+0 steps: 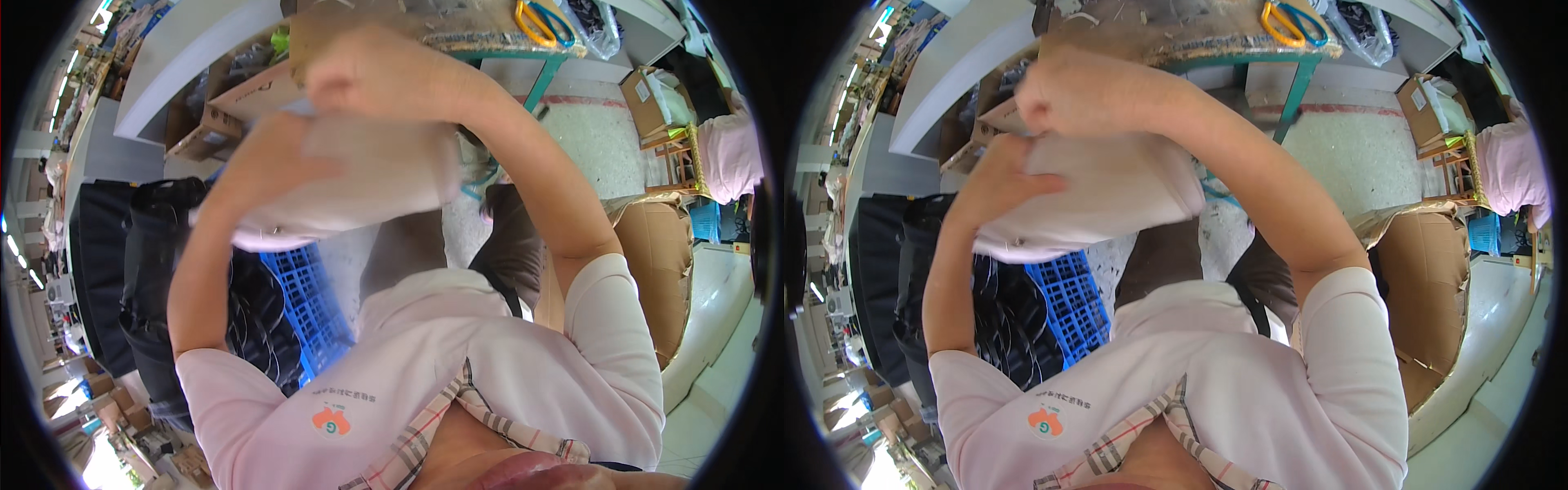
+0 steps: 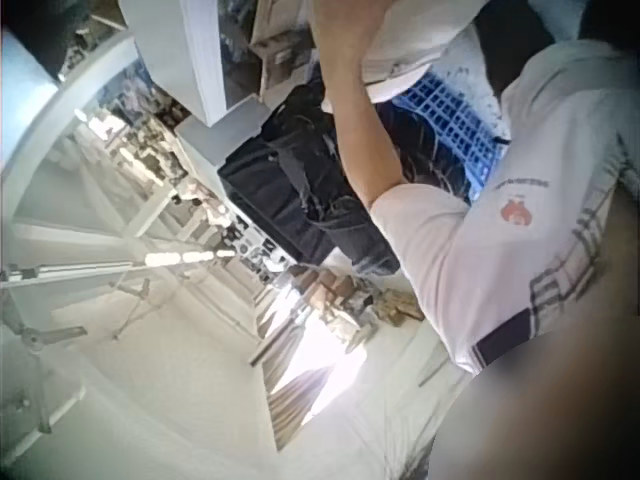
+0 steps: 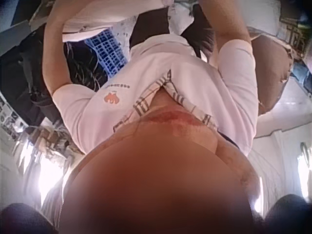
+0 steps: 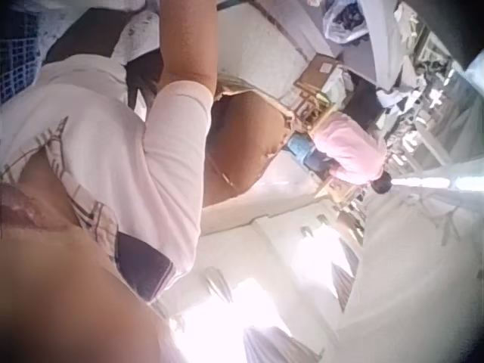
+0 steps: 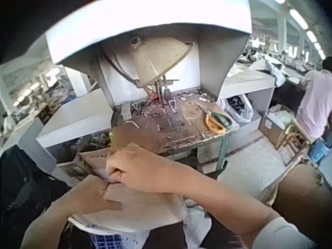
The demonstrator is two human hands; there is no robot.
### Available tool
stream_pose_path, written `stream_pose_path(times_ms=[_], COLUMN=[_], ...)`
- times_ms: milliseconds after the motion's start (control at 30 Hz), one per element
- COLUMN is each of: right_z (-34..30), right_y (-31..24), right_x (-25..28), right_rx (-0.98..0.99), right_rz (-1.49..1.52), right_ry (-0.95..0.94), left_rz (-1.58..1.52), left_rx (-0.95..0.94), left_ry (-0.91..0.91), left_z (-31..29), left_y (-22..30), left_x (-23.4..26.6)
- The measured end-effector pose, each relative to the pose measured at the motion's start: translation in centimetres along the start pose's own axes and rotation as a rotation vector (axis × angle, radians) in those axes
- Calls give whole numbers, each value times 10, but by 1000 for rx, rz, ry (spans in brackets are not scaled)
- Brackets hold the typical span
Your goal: Checking and trimming backpack components during manufacturing.
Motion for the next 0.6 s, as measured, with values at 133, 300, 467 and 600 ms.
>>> stream_pose_path(times_ms=[133, 300, 467, 600], right_z=[-62, -79, -76, -88], right_y=[17, 13, -35, 14], right_x=[58, -121, -173, -134], right_rx=[-56, -303, -275, -494], right_rz=[186, 697, 1329, 1481], right_ry=[984, 210, 252, 513], left_rz=[-693, -1027, -1213, -1450], left_rx=[325, 356, 145, 64], left_ry=[381, 1107, 1378, 1375], left_z=[-95, -295, -296, -250], left_y=[-101, -180, -170, -171], left_x=[43, 75, 36, 12])
Point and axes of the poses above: each hand's wrist, its own z-axis towards the middle knuckle, its own x-axis out of the back of the hand, y = z × x, the point moved 10 cm from there along z, towards the middle knuckle, and after that the axes turned 3 degrees about y, right-handed, at the moved point
